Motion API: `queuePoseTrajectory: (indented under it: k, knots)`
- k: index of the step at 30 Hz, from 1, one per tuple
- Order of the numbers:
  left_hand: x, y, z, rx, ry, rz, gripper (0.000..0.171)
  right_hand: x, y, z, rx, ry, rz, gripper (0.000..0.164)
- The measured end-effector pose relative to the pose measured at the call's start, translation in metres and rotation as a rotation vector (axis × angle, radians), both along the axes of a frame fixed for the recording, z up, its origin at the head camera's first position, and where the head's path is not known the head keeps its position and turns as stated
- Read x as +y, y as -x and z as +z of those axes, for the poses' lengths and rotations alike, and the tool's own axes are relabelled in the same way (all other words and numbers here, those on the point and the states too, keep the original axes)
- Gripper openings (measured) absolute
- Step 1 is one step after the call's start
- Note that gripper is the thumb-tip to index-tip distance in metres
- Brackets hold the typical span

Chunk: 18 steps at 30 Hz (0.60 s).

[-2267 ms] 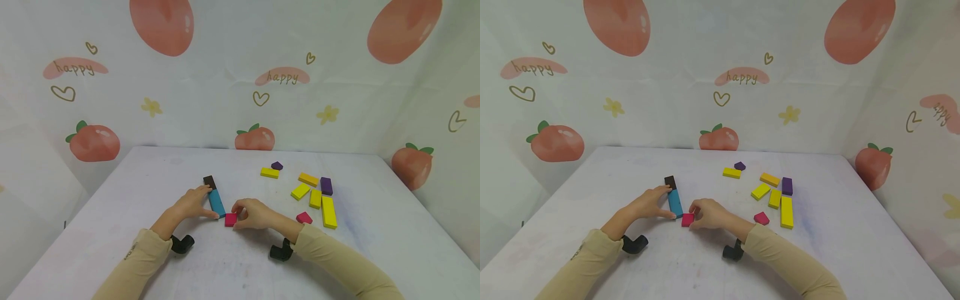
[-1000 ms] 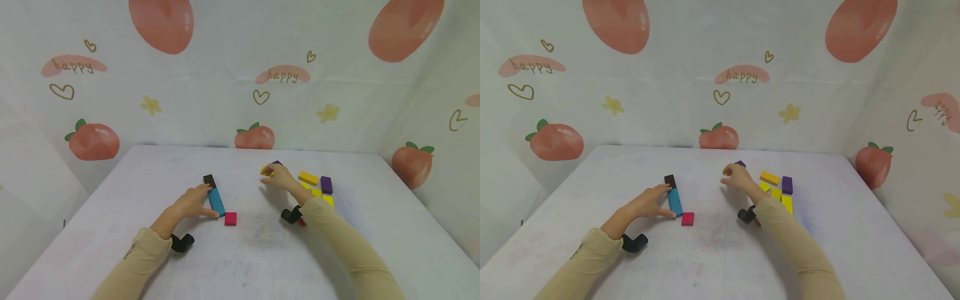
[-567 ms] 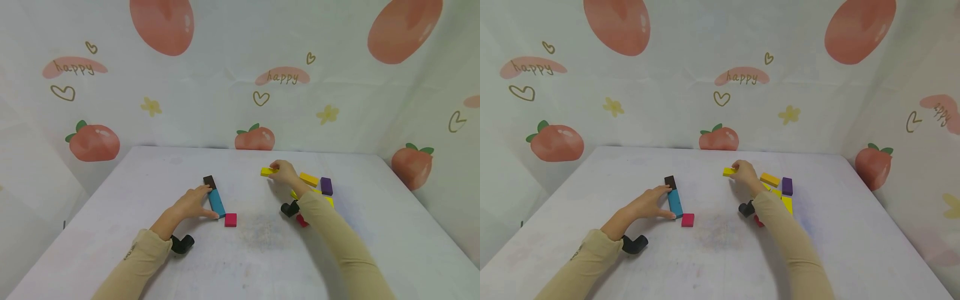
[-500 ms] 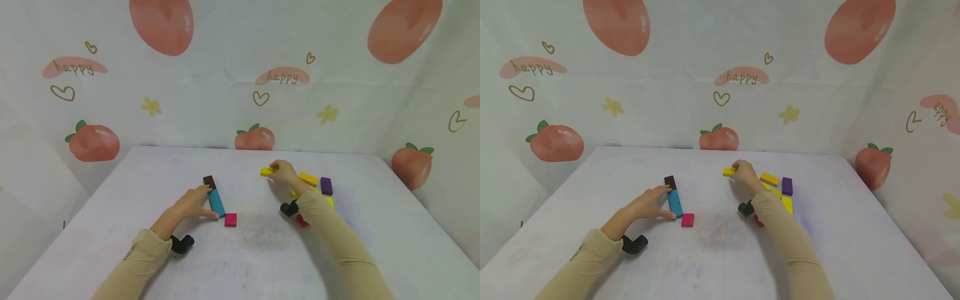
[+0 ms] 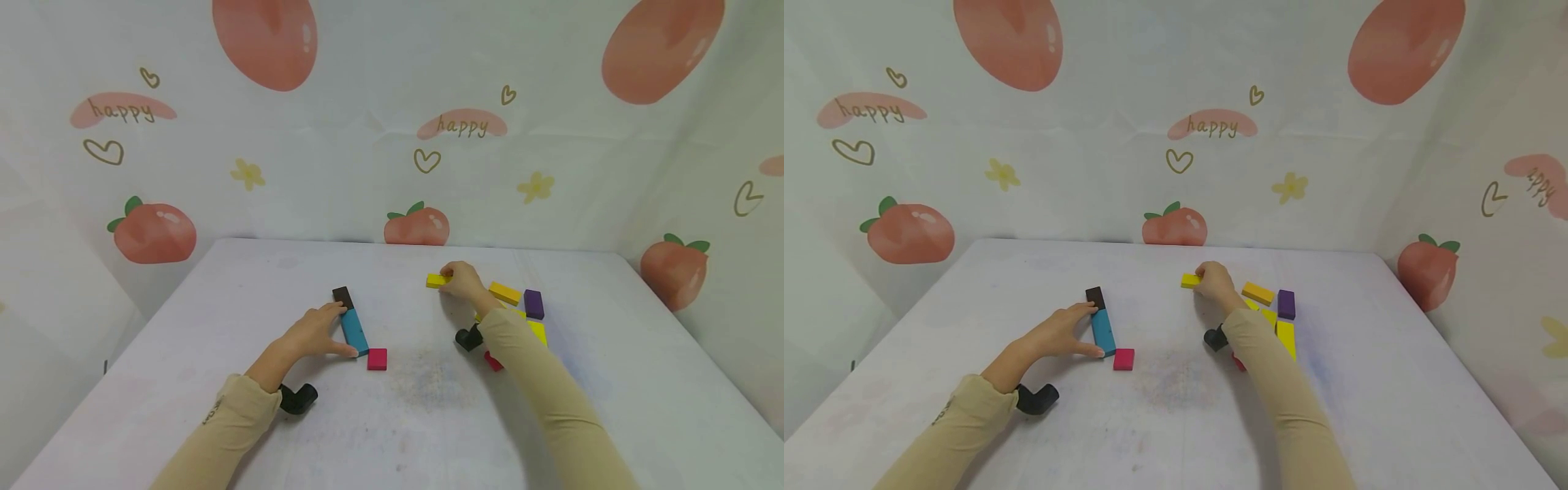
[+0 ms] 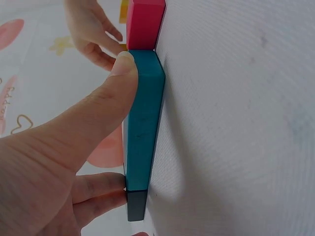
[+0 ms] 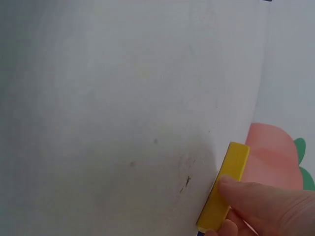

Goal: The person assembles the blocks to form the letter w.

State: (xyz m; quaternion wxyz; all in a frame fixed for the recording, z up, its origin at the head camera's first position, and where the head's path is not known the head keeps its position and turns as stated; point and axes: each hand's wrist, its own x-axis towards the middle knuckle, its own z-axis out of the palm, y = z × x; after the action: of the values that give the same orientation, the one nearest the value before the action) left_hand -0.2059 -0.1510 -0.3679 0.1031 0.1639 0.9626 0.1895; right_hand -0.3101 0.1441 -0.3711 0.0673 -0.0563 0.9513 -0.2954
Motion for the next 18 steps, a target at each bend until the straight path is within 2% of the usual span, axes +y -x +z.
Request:
queuePoseTrajectory:
  k: [7, 18]
  knots:
    - [-0.0002, 0.0003, -0.0011, -0.007, -0.002, 0.007, 0.089, -0.0002, 0.0016, -0.0027, 0.012, 0.001, -0.008, 0.037]
    - [0.0004, -0.0001, 0.0001, -0.012, -0.001, 0.006, 0.089, 0.0052, -0.0017, 0.003, 0.034, 0.001, 0.02, 0.037]
